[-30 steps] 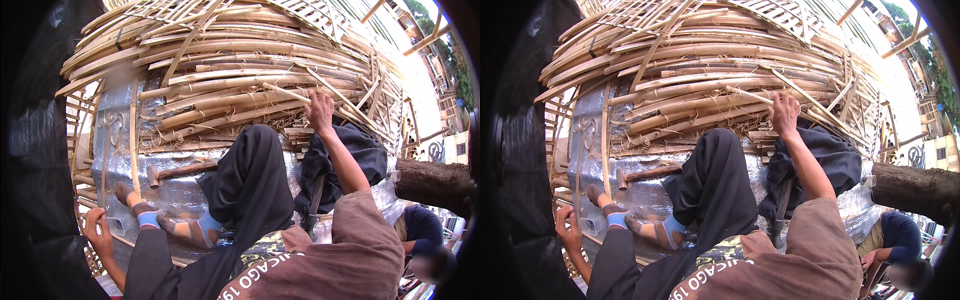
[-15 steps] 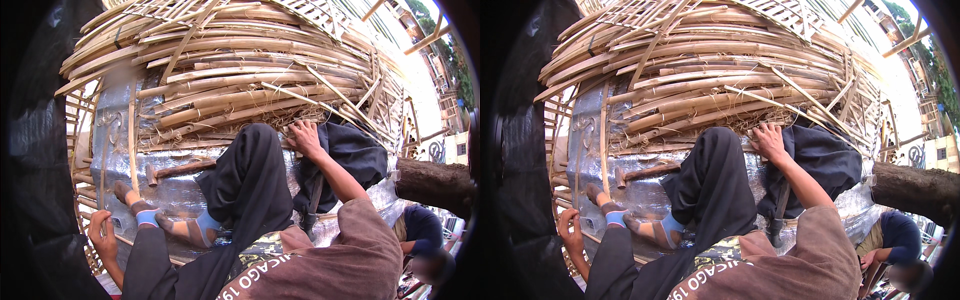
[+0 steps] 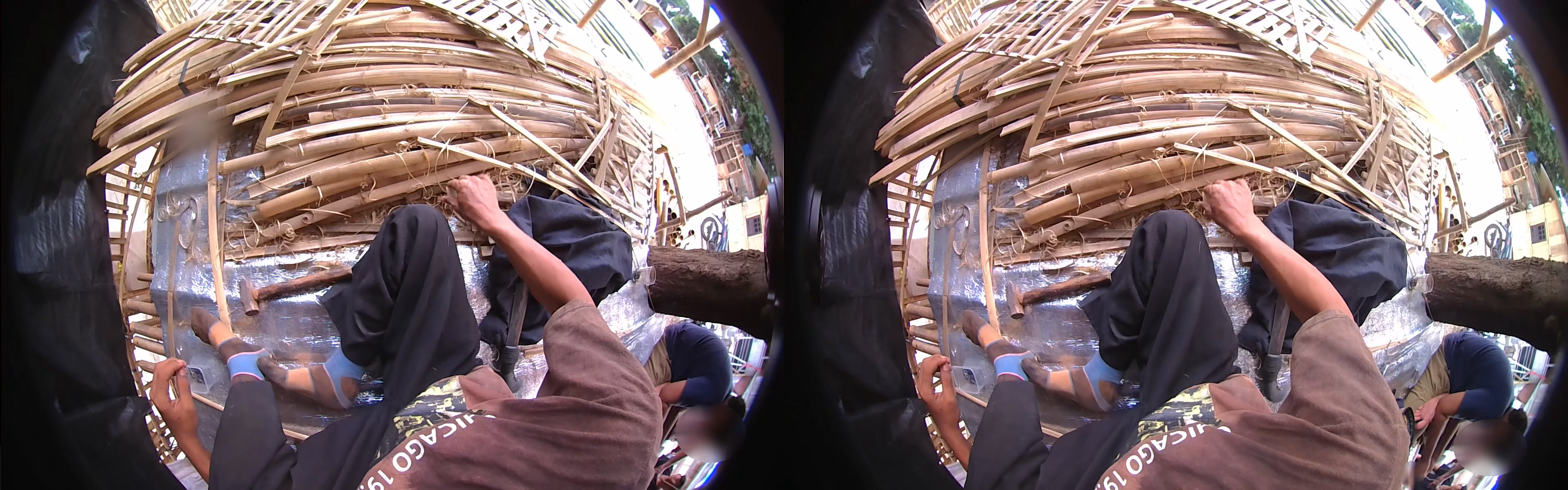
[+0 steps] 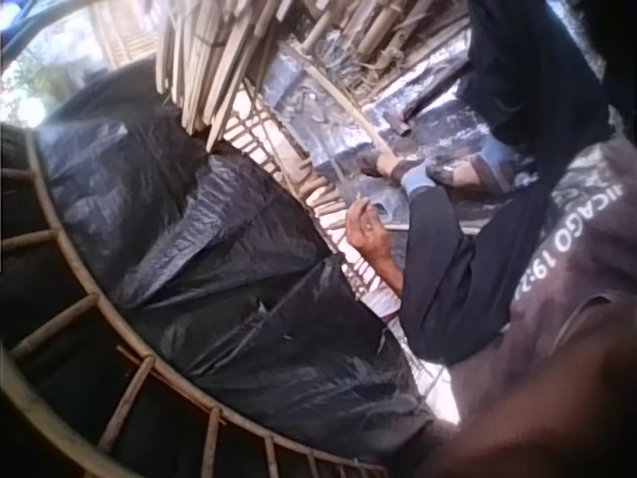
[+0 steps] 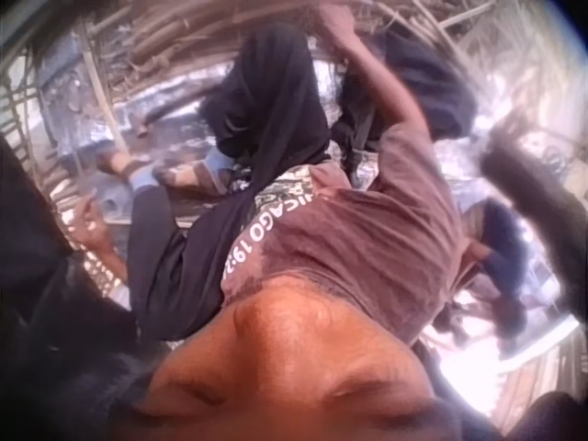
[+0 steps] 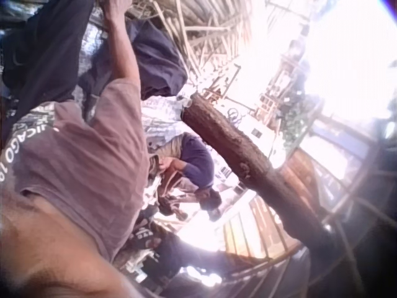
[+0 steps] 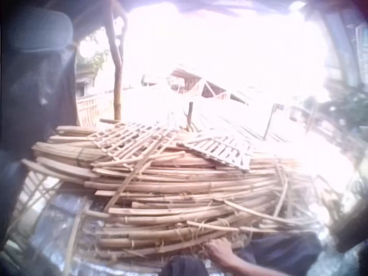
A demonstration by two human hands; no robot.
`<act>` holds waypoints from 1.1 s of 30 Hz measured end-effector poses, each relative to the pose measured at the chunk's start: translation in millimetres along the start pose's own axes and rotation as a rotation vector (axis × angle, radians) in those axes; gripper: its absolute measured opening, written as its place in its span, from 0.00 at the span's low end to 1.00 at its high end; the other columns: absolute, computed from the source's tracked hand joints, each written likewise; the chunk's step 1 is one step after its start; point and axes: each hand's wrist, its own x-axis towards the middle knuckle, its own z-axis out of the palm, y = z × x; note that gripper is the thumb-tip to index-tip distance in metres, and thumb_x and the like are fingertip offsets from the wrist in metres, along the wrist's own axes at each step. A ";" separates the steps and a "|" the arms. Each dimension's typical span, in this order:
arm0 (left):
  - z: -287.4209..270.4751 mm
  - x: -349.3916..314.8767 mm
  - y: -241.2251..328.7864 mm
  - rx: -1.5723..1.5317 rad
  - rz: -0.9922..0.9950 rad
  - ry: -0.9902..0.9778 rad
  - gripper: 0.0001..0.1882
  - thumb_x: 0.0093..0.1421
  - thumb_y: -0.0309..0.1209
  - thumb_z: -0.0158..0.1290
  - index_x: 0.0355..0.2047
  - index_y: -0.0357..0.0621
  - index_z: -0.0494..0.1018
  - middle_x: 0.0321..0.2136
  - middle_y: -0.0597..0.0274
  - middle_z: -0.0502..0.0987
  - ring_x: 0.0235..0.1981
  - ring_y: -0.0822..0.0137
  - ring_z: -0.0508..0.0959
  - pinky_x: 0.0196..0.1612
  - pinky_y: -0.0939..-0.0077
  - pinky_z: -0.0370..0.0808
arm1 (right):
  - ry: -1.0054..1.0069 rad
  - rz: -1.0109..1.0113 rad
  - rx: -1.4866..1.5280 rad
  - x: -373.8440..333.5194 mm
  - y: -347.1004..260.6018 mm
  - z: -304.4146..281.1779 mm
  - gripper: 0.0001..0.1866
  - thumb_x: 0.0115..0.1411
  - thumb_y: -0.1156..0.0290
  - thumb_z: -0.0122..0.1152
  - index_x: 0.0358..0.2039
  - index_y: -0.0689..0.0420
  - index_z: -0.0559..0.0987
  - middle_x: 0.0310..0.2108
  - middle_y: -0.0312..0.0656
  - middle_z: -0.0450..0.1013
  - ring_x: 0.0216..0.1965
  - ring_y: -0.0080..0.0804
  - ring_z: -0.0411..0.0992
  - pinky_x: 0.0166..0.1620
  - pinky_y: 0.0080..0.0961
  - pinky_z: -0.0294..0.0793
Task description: The person uses a hammer to drive small pins or nails into a bamboo frame and then uses a large knife to shave or trim a bamboo strip while holding it against their forearm.
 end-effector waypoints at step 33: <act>3.5 33.6 24.7 0.025 0.066 0.023 0.07 0.56 0.16 0.55 0.35 0.36 0.75 0.33 0.52 0.78 0.37 0.55 0.80 0.42 0.66 0.75 | 0.512 -0.699 1.076 111.5 -274.4 -287.9 0.16 0.70 0.60 0.52 0.40 0.60 0.79 0.26 0.44 0.70 0.27 0.34 0.70 0.32 0.33 0.72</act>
